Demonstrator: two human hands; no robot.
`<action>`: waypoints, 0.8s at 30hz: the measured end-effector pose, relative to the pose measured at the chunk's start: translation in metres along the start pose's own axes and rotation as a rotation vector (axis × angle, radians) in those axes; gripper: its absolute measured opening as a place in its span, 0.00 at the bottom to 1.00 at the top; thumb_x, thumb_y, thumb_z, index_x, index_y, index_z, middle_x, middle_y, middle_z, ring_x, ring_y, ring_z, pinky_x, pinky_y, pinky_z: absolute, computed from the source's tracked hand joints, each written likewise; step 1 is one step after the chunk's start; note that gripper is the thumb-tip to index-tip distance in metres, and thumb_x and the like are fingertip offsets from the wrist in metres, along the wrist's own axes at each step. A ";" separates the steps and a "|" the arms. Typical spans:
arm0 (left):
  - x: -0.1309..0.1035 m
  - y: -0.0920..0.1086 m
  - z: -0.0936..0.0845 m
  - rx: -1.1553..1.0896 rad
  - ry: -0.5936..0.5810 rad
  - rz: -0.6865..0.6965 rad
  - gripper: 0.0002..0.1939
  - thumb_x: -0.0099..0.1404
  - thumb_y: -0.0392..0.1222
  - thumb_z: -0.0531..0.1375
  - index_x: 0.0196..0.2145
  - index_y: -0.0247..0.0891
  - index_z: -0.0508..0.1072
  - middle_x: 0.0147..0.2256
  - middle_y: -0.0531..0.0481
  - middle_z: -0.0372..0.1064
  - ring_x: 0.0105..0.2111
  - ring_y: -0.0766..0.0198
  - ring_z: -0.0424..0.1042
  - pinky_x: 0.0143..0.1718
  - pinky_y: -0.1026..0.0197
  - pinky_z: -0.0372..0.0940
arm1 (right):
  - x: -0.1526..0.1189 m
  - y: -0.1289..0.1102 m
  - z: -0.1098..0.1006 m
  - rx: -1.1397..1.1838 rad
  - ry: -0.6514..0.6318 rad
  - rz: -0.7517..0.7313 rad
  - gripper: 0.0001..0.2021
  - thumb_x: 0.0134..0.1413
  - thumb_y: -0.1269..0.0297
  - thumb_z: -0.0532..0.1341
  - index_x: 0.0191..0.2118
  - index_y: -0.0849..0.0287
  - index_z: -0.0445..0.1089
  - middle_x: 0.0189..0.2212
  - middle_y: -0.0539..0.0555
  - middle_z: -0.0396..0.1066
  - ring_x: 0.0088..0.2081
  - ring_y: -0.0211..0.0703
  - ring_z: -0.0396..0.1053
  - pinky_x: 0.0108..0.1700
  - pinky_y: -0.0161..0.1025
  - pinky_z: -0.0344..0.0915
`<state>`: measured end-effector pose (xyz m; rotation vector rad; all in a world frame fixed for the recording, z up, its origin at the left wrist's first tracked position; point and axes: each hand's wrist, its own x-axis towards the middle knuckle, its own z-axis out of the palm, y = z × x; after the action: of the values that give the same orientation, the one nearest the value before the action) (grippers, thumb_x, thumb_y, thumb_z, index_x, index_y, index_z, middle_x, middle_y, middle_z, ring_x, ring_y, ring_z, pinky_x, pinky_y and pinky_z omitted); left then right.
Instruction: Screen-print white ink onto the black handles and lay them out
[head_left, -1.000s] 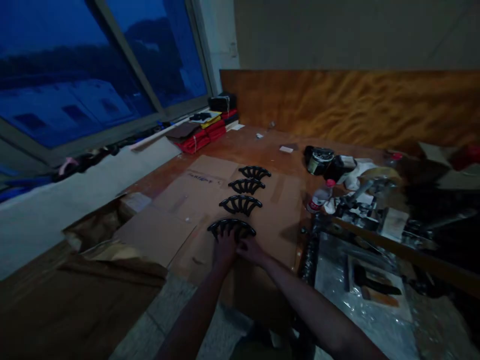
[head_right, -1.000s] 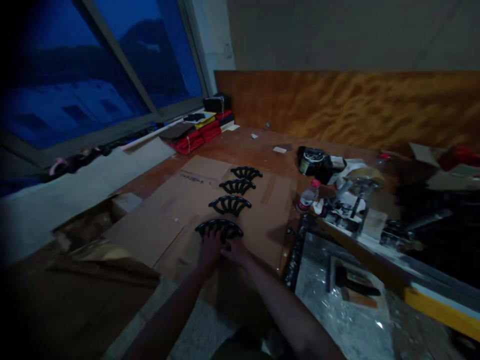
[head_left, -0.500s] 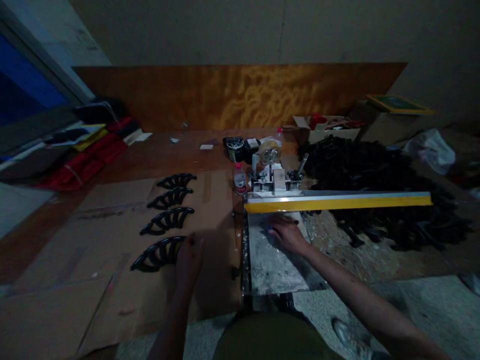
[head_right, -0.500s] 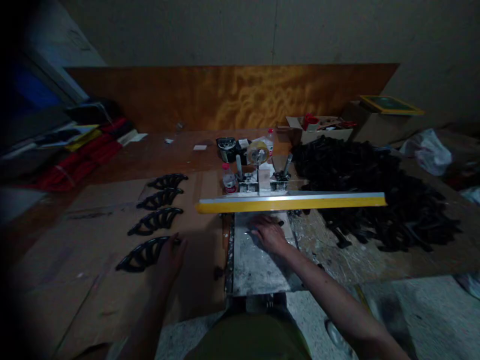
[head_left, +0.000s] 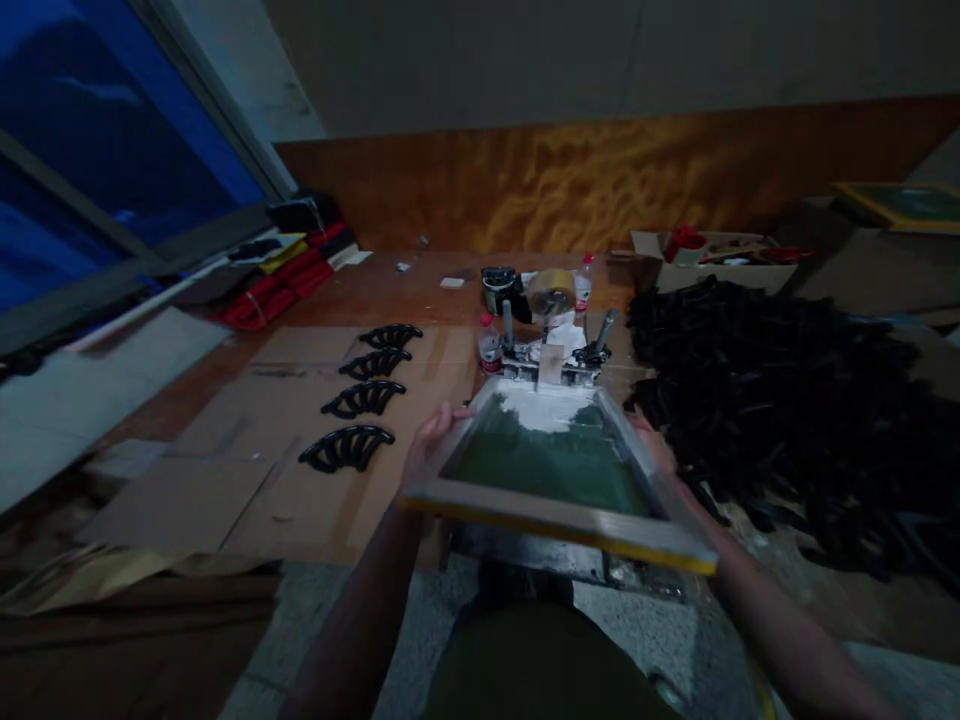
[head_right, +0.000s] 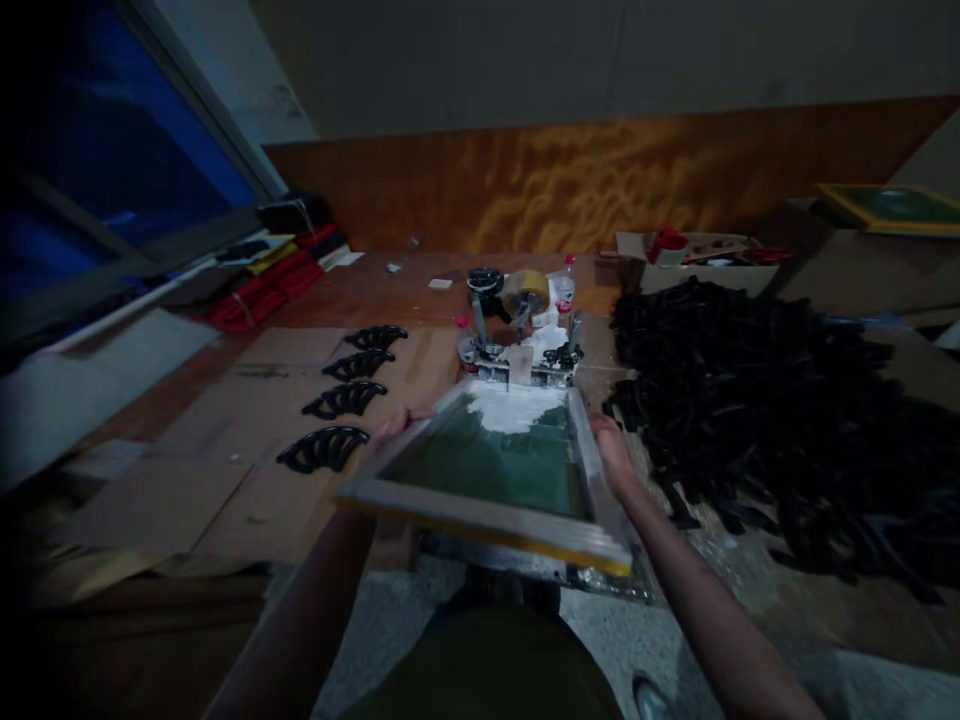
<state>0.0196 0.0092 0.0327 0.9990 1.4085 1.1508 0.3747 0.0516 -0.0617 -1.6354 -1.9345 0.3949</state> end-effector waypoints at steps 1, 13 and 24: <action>-0.006 -0.014 -0.005 0.084 -0.026 -0.053 0.31 0.60 0.65 0.56 0.42 0.33 0.77 0.35 0.45 0.77 0.36 0.56 0.76 0.40 0.56 0.70 | 0.008 0.005 -0.009 -0.024 0.044 0.017 0.19 0.62 0.62 0.50 0.42 0.65 0.76 0.40 0.59 0.78 0.43 0.46 0.75 0.48 0.40 0.70; -0.003 -0.120 -0.006 0.298 -0.134 -0.024 0.29 0.65 0.52 0.54 0.61 0.40 0.65 0.61 0.44 0.64 0.61 0.53 0.63 0.62 0.50 0.56 | 0.088 -0.101 0.028 -0.393 -0.367 -0.179 0.10 0.56 0.71 0.58 0.44 0.62 0.72 0.43 0.61 0.74 0.46 0.50 0.70 0.48 0.40 0.64; 0.003 -0.137 -0.005 0.166 -0.105 -0.061 0.27 0.63 0.52 0.56 0.57 0.38 0.68 0.57 0.42 0.69 0.57 0.51 0.67 0.58 0.49 0.62 | 0.016 -0.114 0.040 -0.466 -0.421 -0.401 0.10 0.54 0.75 0.55 0.41 0.65 0.69 0.40 0.63 0.70 0.46 0.52 0.64 0.47 0.41 0.61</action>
<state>0.0145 -0.0157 -0.1019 1.1088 1.4577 0.9350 0.2584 0.0486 -0.0257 -1.4465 -2.7707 0.1337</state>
